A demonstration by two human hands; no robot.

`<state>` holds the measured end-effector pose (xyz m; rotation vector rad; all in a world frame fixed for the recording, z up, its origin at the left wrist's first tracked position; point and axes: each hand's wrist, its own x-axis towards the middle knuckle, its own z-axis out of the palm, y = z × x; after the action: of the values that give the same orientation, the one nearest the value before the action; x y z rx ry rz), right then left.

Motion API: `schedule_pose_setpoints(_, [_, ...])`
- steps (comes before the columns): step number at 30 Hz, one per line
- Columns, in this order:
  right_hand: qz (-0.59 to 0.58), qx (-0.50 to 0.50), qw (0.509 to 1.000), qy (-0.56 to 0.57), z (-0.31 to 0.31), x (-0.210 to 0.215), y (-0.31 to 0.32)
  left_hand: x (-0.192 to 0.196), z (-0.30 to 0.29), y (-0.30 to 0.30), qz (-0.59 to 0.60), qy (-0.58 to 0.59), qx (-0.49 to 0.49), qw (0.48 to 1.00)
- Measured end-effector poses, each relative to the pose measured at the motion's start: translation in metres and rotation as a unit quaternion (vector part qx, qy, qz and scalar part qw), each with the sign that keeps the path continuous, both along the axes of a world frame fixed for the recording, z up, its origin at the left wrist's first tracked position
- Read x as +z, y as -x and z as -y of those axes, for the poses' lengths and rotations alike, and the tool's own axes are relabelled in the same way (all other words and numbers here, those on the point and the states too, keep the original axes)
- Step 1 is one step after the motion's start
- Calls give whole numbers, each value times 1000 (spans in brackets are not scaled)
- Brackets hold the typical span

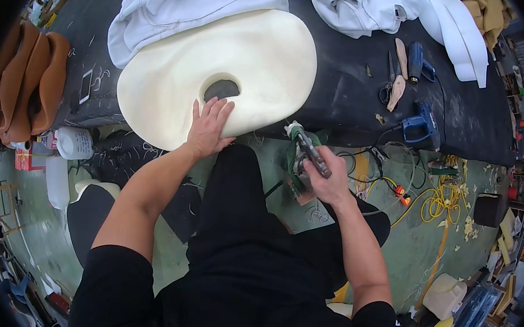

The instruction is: Applying spray adhesive to a foam chair seat and fitting a leather cover over it.

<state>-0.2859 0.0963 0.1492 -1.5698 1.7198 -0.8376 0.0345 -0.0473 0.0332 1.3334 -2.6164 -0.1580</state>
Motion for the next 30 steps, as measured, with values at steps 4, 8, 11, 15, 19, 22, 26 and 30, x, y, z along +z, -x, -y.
schedule_pose_setpoints(4, [8,-51,999,-3,5,-5,-5,-3,-4,3,-4,-6,13,1000])
schedule_pose_setpoints(8, [4,9,1000,23,6,-3,-4,-1,-4,2,-13,-7,17,1000])
schedule_pose_setpoints(11, [3,-40,999,13,2,-4,-6,-2,-5,2,-12,-9,17,1000])
schedule_pose_setpoints(15, [-15,7,999,34,1,-5,-6,-1,-3,2,-19,-5,12,1000])
schedule_pose_setpoints(19, [21,-74,997,-1,-3,-10,-9,0,-3,3,-14,-7,18,1000])
schedule_pose_setpoints(22, [10,3,1000,-6,2,1,-8,0,-5,1,-15,-6,13,1000])
schedule_pose_setpoints(26, [45,-27,999,2,8,4,-19,2,-5,4,-13,-10,18,1000])
schedule_pose_setpoints(30, [25,12,1000,-11,20,9,-21,0,-3,4,-16,-9,17,1000])
